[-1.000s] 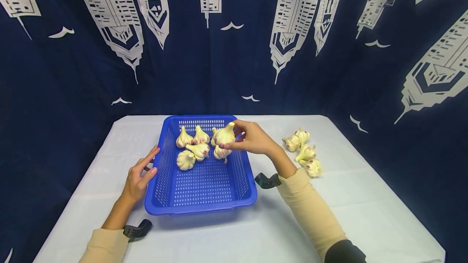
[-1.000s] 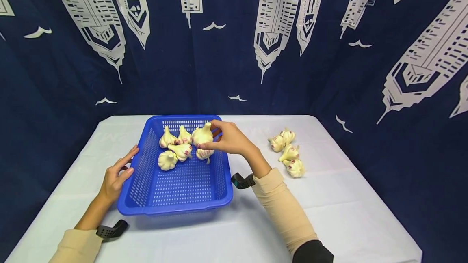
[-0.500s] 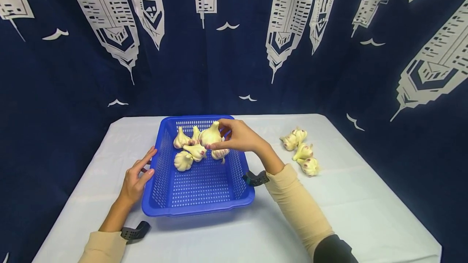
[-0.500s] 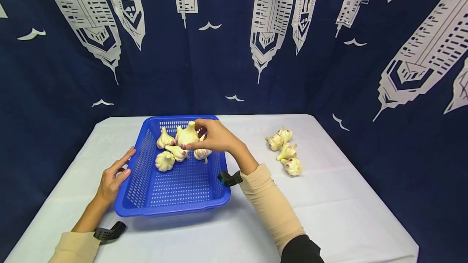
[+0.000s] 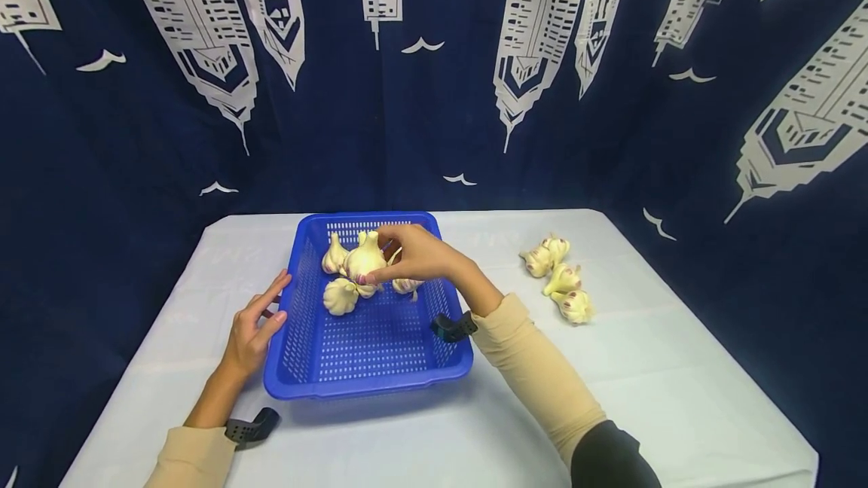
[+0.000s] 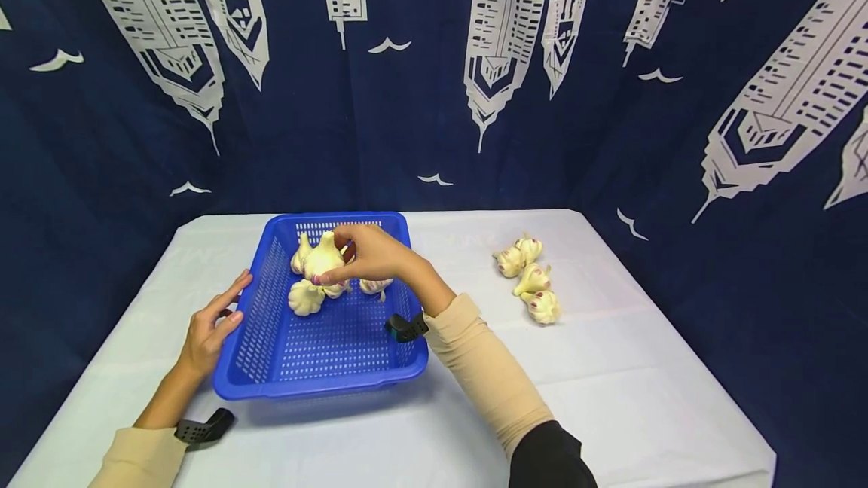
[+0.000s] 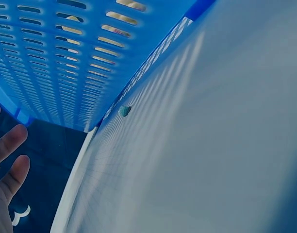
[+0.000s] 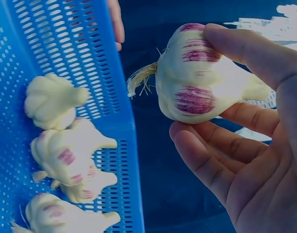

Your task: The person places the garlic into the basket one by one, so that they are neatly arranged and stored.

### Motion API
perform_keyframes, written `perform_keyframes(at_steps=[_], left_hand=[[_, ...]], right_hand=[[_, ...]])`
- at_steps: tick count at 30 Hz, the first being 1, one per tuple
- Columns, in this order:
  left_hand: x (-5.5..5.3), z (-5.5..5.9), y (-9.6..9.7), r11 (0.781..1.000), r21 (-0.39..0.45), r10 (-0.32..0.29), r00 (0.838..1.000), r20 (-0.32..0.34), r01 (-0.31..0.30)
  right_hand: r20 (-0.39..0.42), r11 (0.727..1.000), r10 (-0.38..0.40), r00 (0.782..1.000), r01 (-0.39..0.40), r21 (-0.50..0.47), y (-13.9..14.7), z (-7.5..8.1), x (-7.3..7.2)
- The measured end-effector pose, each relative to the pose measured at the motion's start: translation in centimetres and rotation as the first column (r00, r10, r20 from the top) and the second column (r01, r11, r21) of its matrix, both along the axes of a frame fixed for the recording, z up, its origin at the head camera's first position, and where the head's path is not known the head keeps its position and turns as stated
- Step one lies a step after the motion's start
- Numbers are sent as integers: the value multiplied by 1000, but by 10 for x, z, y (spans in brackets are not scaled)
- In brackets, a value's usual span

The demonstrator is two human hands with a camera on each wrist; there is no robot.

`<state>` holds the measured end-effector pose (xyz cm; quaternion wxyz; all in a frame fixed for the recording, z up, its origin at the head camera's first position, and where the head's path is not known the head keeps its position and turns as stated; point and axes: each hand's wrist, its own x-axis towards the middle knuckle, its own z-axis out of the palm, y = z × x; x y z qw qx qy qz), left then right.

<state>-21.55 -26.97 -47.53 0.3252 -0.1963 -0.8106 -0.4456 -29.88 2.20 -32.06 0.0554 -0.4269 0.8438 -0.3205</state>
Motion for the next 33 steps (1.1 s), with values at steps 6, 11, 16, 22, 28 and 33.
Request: perform_keyframes(at_steps=[6,11,16,22,28,33], left_hand=[[-2,-1,-1,1000,0,2,1000,-12,-2],[-2,0,-1,1000,5,0,1000,-8,0],[0,2,0,1000,-4,5,1000,4,-5],[0,1,0,1000,3,4,1000,7,-4],[0,0,0,1000,-5,3,1000,5,-3],[-1,1,0,1000,-6,5,1000,7,-5]], right_hand=[[-10,995,58,998,-57,86,-13,-7,-2],[-16,987,99,995,-96,126,-24,-15,-2],[-13,977,135,991,-131,166,-37,-26,-2],[20,972,164,986,-165,165,-51,-34,-3],[-4,966,126,992,-122,226,-61,-38,-4],[-2,957,125,992,-120,264,-66,-42,-3]])
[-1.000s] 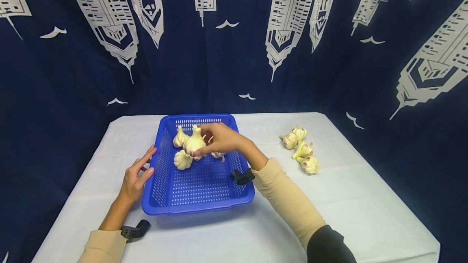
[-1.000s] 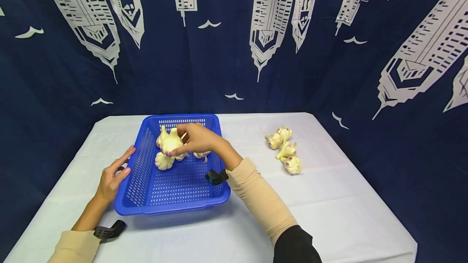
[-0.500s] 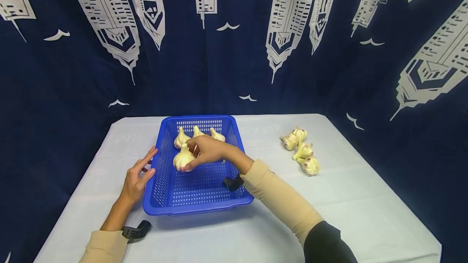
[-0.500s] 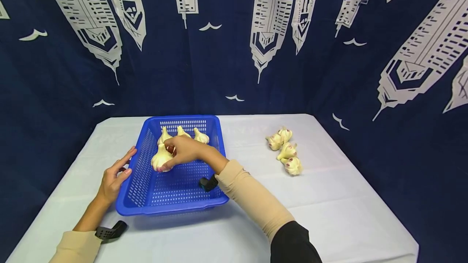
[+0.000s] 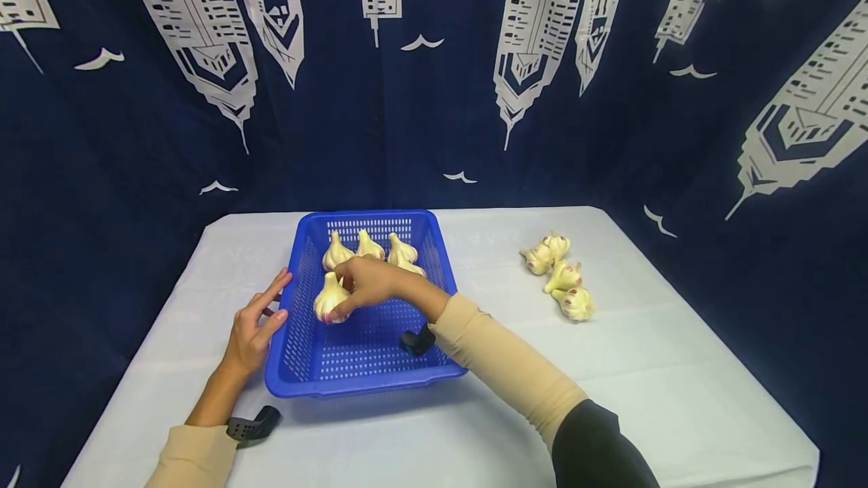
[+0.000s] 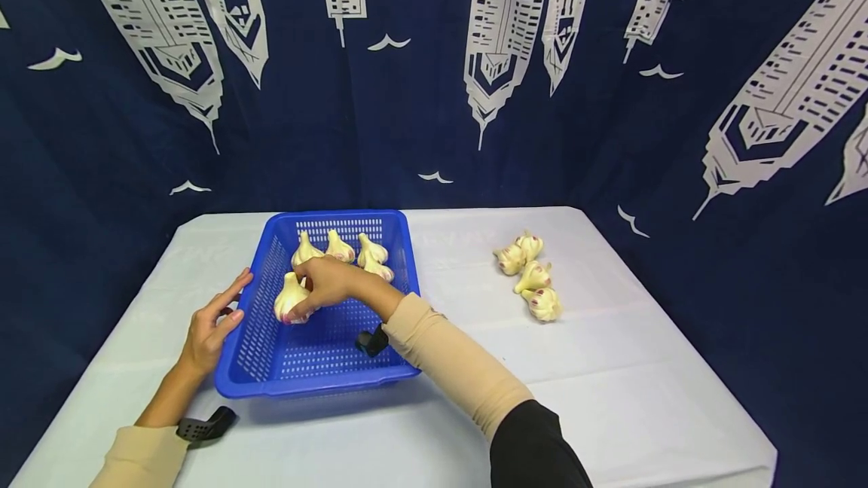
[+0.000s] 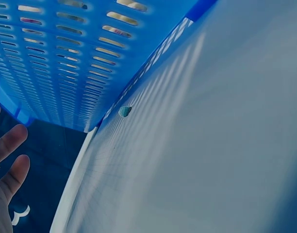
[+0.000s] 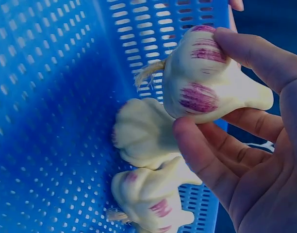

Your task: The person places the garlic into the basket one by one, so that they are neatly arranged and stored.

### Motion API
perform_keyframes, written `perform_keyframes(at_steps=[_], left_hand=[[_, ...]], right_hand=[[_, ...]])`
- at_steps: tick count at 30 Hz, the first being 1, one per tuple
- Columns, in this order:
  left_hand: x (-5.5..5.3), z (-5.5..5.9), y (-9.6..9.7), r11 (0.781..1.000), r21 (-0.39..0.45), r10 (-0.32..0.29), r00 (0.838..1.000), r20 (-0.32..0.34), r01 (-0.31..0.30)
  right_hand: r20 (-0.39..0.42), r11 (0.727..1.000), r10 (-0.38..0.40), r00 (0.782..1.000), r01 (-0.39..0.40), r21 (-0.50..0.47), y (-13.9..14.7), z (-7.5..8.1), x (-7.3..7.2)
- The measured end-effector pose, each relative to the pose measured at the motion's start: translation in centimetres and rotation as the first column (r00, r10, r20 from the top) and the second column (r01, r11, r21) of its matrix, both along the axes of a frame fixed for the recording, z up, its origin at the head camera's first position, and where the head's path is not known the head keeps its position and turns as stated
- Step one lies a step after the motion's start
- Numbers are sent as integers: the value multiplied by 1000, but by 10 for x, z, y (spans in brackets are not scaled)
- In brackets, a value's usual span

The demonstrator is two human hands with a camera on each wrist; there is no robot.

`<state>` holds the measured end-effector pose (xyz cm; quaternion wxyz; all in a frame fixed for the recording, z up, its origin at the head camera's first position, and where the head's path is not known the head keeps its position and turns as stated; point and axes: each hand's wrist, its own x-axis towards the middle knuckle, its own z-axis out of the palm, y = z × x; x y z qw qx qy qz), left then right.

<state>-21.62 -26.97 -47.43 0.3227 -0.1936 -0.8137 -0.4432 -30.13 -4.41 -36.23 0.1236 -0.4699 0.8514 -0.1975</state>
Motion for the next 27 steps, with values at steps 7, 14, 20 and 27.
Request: perform_keyframes(at_steps=[7,14,20,27], left_hand=[[-1,0,-1,1000,-2,3,1000,17,-3],[-1,0,-1,1000,2,3,1000,16,-3],[0,0,-1,1000,4,6,1000,11,-6],[-1,1,-2,1000,6,1,1000,8,-1]], right_hand=[[17,998,60,998,-60,-11,-5,-4,4],[66,995,99,993,-100,12,-8,-9,9],[24,987,136,990,-138,85,-12,-18,9],[10,989,86,996,-86,120,-11,-20,8]])
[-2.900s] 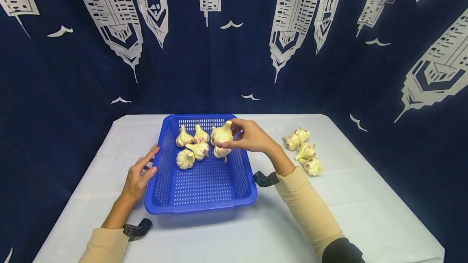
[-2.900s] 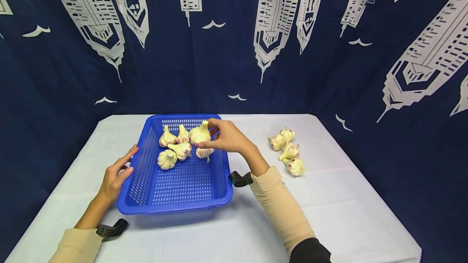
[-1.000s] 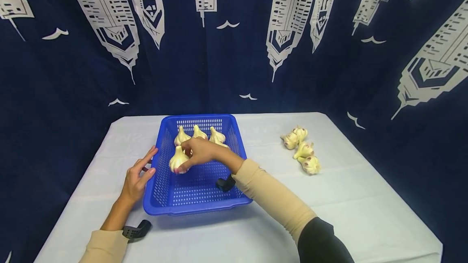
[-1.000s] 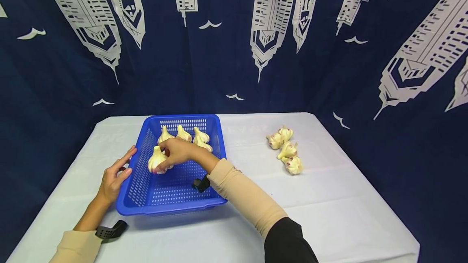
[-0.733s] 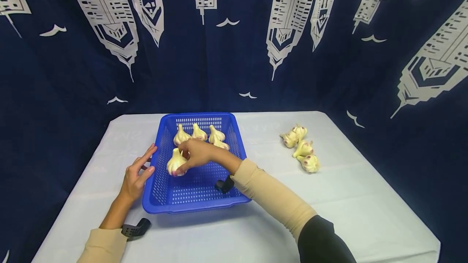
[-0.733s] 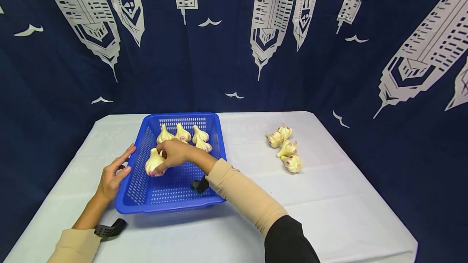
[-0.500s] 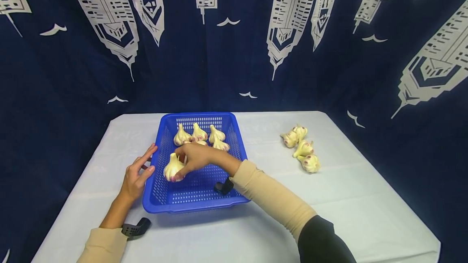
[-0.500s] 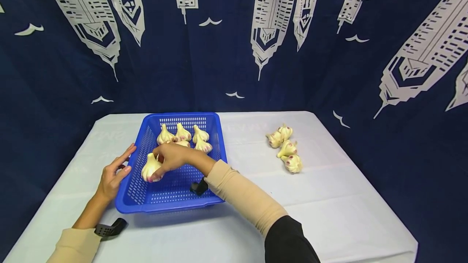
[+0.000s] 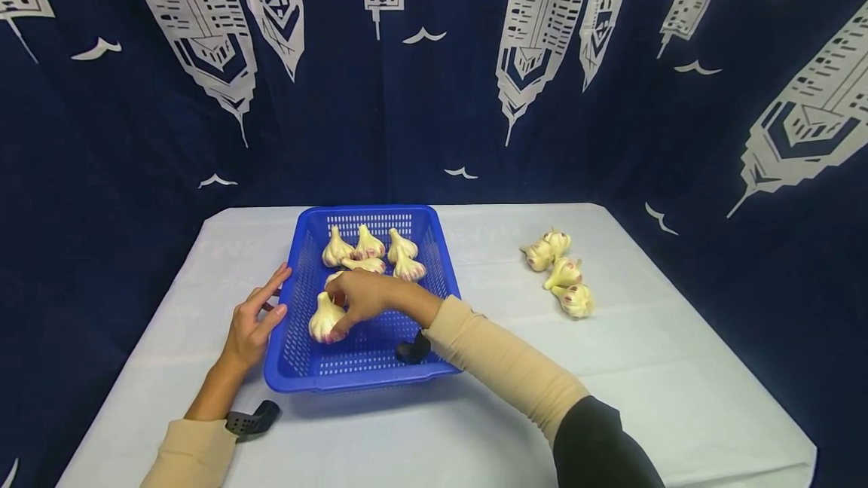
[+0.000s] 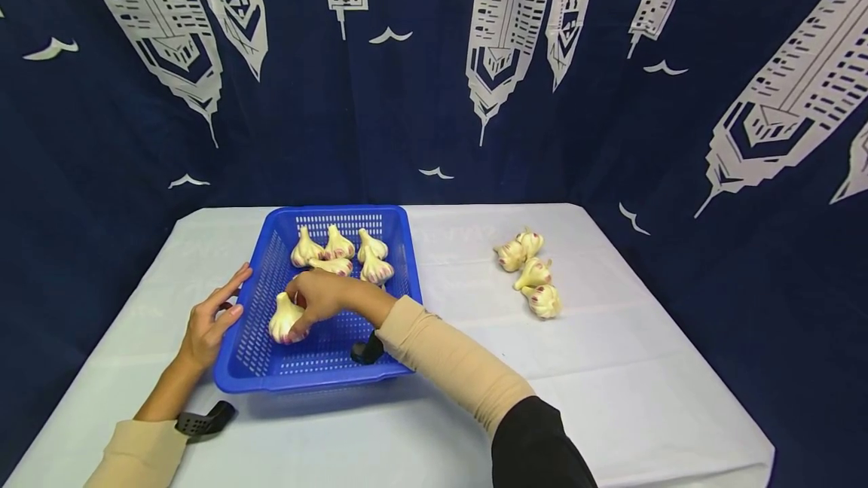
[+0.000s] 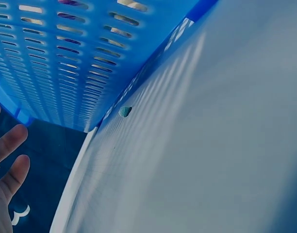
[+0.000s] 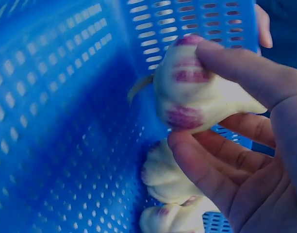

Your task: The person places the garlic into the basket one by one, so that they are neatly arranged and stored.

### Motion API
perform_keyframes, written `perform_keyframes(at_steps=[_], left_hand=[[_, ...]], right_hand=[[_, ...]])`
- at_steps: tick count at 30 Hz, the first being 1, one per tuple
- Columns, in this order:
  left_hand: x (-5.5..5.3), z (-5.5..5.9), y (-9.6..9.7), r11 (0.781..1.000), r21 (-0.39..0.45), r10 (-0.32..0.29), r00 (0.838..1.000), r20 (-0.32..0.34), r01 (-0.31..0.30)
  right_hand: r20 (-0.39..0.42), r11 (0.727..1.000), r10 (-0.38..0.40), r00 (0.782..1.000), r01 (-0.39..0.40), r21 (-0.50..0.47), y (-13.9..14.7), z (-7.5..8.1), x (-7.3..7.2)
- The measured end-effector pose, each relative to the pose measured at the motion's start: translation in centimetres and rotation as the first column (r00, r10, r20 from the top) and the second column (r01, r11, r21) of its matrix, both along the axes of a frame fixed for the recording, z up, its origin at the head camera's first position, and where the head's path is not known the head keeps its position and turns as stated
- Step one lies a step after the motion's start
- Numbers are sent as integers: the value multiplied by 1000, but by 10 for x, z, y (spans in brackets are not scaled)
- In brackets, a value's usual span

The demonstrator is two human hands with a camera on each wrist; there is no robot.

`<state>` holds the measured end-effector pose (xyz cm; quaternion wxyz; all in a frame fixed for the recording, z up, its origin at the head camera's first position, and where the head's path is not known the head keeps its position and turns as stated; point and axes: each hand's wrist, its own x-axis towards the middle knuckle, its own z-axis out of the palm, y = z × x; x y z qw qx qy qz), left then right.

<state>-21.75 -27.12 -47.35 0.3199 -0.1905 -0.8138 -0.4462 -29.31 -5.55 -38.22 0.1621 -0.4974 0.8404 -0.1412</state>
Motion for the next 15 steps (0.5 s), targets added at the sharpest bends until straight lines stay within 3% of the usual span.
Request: perform_keyframes(at_steps=[15], left_hand=[[0,1,2,1000,-1,9,1000,0,-9]], right_hand=[[-16,1000,-29,999,29,-11,-2,-7,-2]])
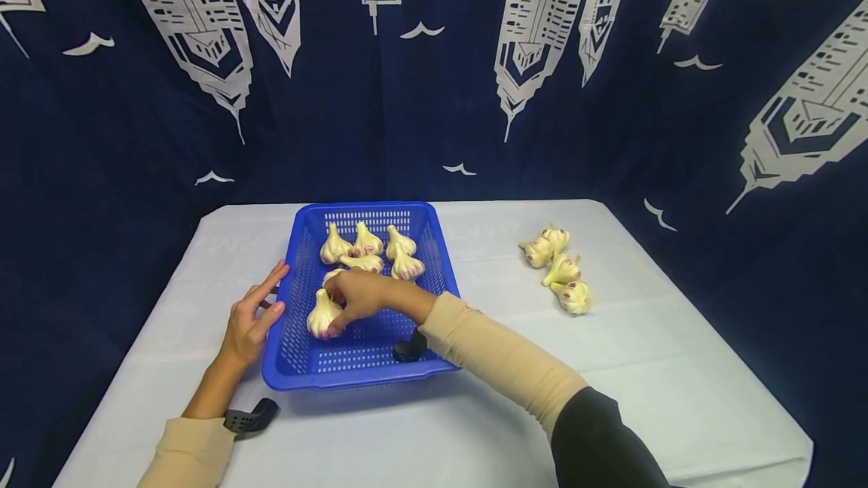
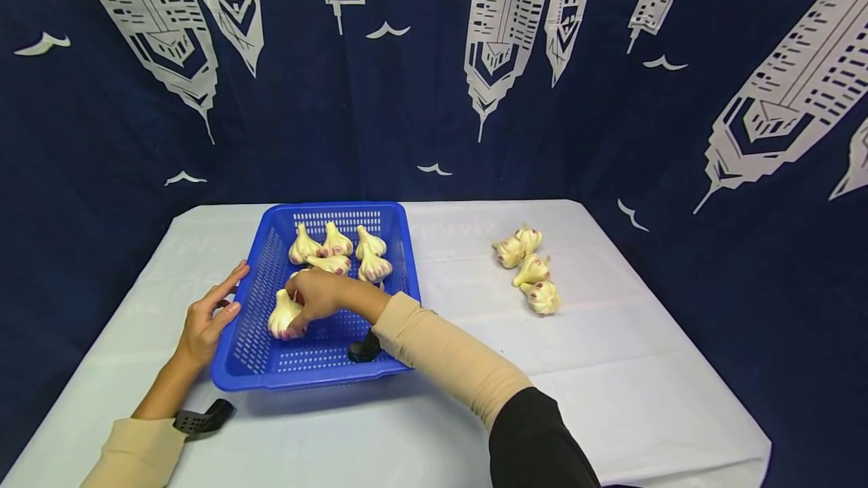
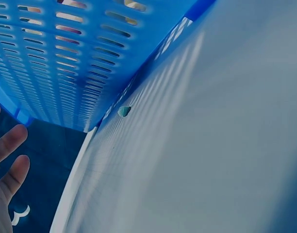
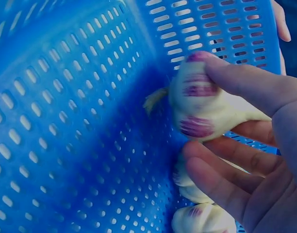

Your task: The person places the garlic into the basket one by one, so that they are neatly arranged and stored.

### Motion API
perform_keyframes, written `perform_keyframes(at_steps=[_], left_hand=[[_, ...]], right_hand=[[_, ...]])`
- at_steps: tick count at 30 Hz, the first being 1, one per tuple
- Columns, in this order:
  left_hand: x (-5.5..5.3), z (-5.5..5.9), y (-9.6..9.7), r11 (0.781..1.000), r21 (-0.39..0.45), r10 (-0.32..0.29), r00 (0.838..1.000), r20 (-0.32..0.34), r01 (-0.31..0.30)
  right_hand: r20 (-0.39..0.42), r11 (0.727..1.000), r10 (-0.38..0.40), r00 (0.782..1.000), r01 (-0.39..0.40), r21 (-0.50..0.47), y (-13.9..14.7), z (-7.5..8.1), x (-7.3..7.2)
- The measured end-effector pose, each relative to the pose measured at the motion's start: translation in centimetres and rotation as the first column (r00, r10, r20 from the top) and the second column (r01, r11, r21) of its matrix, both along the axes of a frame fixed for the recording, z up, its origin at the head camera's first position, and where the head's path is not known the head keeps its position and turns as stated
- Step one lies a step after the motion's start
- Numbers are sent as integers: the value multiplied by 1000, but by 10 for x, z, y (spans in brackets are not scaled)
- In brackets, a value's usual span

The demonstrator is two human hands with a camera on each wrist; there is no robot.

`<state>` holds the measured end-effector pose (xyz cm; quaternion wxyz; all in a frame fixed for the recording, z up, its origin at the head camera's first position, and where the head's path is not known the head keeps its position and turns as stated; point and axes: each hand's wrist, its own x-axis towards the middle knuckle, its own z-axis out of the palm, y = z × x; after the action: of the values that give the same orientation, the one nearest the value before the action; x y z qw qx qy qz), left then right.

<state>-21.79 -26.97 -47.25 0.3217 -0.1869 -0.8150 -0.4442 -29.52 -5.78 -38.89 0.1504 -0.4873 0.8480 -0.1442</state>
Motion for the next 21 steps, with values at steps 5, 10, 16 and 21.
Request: perform_keyframes(at_steps=[5,10,16,21], left_hand=[[0,0,0,1000,3,-6,1000,-6,6],[0,1,0,1000,3,-4,1000,1,4],[0,1,0,1000,-3,7,1000,13,-7],[0,0,0,1000,-4,9,1000,18,-9]], right_hand=[[-38,998,-61,997,61,-16,-2,-1,0],[-62,993,-116,991,115,-20,-3,-2,0],[-89,991,-133,987,132,-18,-2,0,-1],[-95,990,-141,985,141,-8,-3,1,0]])
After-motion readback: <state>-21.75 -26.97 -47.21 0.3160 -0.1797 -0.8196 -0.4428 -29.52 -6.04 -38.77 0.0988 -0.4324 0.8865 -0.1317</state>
